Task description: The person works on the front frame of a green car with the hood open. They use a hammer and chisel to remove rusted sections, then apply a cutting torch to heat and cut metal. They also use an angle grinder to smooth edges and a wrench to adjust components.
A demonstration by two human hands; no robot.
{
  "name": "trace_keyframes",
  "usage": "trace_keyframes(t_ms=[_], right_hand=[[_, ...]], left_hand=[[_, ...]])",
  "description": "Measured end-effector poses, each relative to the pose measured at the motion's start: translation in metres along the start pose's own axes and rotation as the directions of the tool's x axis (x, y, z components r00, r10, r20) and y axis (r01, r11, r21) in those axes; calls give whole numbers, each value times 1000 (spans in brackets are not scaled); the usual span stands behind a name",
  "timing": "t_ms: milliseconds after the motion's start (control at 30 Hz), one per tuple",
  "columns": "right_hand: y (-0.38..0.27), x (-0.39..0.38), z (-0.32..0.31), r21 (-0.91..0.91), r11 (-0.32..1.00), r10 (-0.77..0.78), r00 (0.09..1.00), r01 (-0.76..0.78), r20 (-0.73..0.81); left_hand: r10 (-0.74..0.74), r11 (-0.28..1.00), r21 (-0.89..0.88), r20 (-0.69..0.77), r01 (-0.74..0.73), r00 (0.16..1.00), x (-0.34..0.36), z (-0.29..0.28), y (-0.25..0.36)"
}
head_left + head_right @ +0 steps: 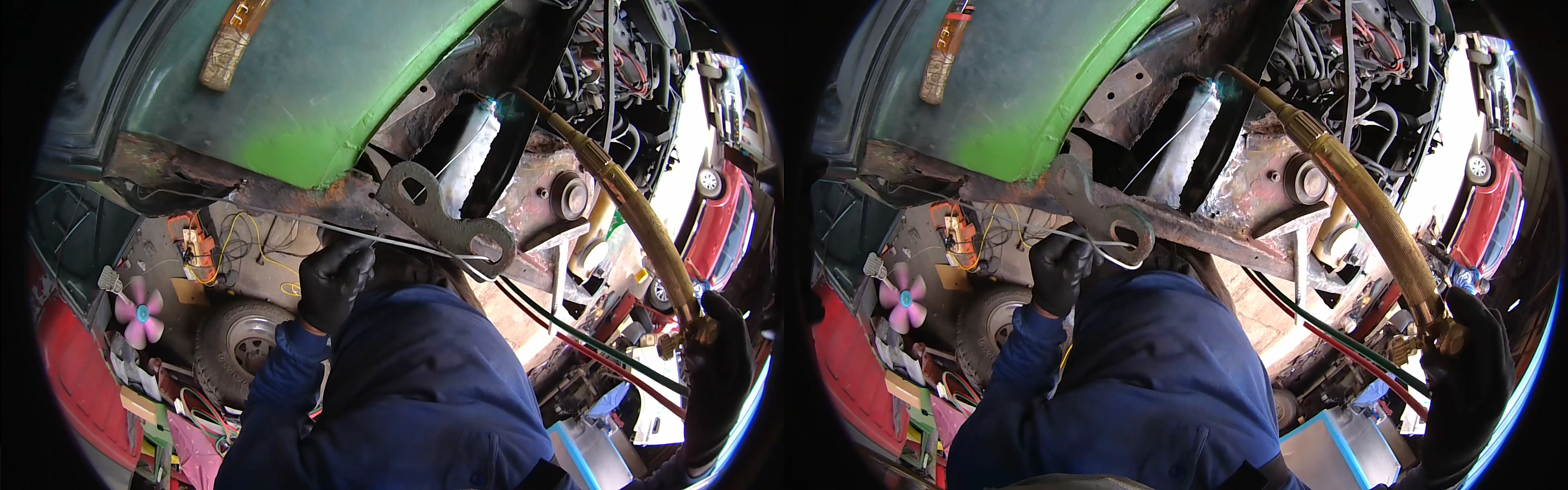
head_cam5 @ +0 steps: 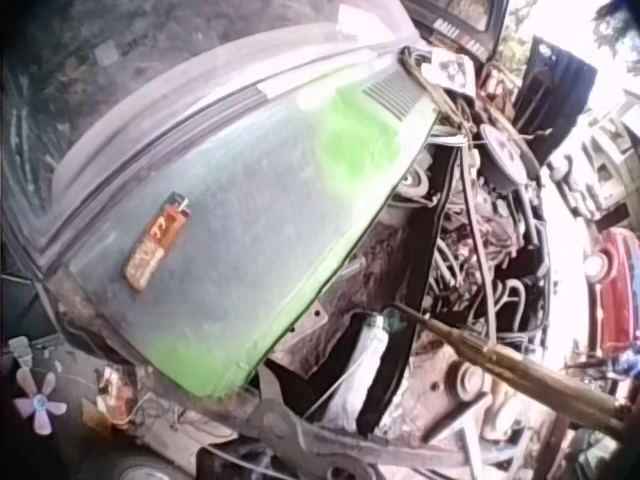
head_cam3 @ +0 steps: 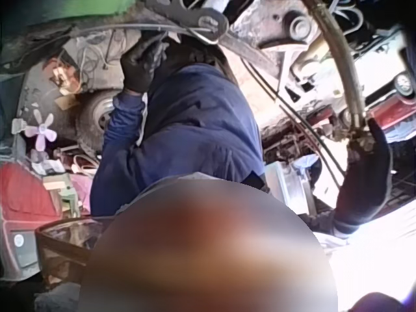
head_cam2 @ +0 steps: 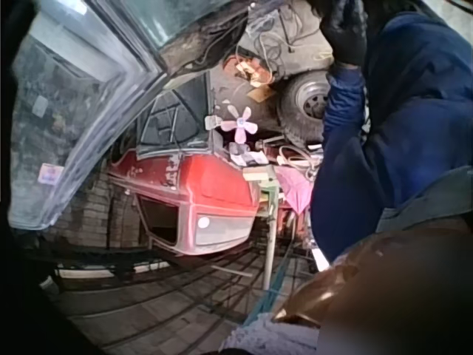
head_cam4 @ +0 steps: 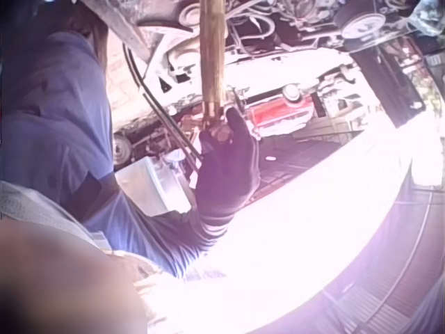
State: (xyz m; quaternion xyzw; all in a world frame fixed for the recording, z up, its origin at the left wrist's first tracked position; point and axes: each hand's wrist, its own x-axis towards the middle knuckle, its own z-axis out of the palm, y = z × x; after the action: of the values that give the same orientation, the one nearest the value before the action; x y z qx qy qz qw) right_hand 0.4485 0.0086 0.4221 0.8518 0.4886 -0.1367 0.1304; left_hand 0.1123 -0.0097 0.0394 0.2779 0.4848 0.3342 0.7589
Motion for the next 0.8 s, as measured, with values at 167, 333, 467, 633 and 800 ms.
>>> trace_keyframes(t_ms=[167, 333, 467, 633, 800], right_hand=[[1, 3, 0, -35, 999, 4, 1000, -3, 24], [4, 3, 1, -24, 999, 41, 999, -40, 21], [6, 3, -1, 34, 997, 62, 997, -63, 48], [5, 4, -4, 0, 999, 48, 997, -48, 67], [3, 5, -4, 16, 996, 86, 995, -87, 59]], left_hand=[[36, 997, 76, -27, -34, 999, -1, 3, 2], [102, 995, -3, 4, -102, 995, 2, 3, -5], [98, 995, -36, 13, -97, 995, 2, 2, -7], [100, 995, 30, -4, -100, 995, 1, 2, -5], [93, 995, 21, -9, -93, 996, 1, 2, -3]])
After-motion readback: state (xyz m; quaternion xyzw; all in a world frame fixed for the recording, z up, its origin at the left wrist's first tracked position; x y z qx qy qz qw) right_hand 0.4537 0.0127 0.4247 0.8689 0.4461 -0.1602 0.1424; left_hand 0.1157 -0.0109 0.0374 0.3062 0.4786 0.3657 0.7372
